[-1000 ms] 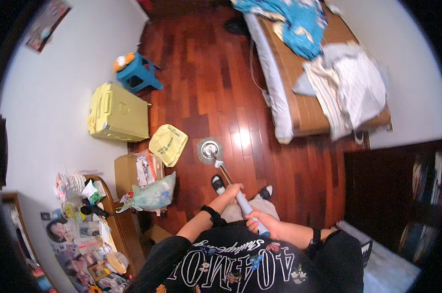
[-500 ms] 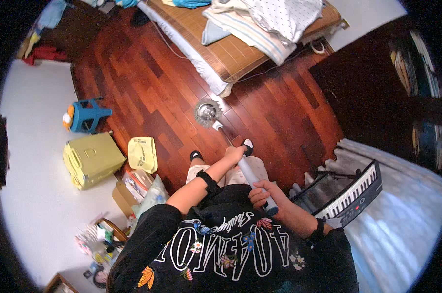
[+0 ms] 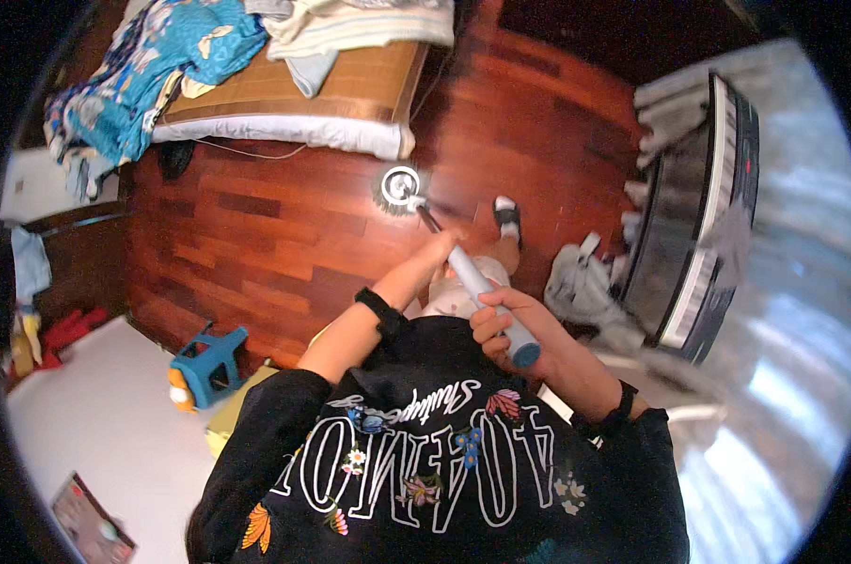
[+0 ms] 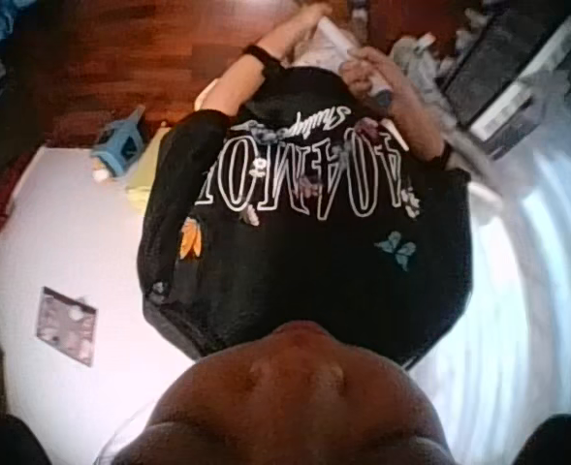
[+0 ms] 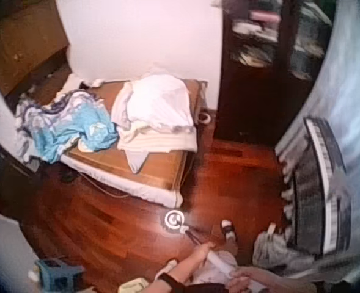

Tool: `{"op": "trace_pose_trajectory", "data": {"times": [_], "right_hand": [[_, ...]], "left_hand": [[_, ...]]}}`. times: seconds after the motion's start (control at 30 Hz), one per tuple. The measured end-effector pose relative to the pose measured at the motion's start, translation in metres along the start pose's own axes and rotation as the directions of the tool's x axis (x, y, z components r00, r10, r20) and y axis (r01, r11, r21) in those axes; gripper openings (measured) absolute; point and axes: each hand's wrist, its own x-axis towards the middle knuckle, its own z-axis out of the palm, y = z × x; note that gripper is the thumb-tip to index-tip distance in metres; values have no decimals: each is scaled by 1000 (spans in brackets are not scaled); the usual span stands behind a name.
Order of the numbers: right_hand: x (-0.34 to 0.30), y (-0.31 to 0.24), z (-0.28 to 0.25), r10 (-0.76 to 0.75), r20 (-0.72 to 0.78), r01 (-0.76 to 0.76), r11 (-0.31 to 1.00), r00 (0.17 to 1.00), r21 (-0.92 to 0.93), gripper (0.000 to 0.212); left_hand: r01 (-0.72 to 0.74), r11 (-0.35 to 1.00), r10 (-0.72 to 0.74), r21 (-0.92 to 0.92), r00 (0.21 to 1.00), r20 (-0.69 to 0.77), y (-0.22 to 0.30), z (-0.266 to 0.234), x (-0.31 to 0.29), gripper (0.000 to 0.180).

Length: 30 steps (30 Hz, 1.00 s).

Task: Mopping the wooden floor in a bedroom.

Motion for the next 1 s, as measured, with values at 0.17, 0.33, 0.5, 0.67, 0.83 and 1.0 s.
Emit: {"op": "trace_pose_trajectory", "data": {"times": [0.17,0.33,0.5,0.67,0.83,1.0], "right_hand": [[71,131,-67,-352,-158,304,915,923,-264,56],[88,171,-115,-380,-15,380,925,925,0,50],[62,228,-205,-474,86,409,826,876,389,44],[44,311,-298,-629,-31,531,628,777,569,52],[33,376,-339,-655,-166,602,524,737,603,54],[30,379,-362,-754,-193,741,503,628,445,58]], "left_hand": [[153,902,-175,404,984,17,-67,-77,-37,27],[107,879,-107,465,994,-25,-112,-108,-29,27],[60,654,-84,754,996,-6,-191,-73,-44,20],[-25,153,-38,988,999,32,-310,-46,-71,33],[-160,197,-109,967,977,183,-426,-56,-59,32],[-55,191,-367,980,922,123,-460,-27,-53,51]]}}
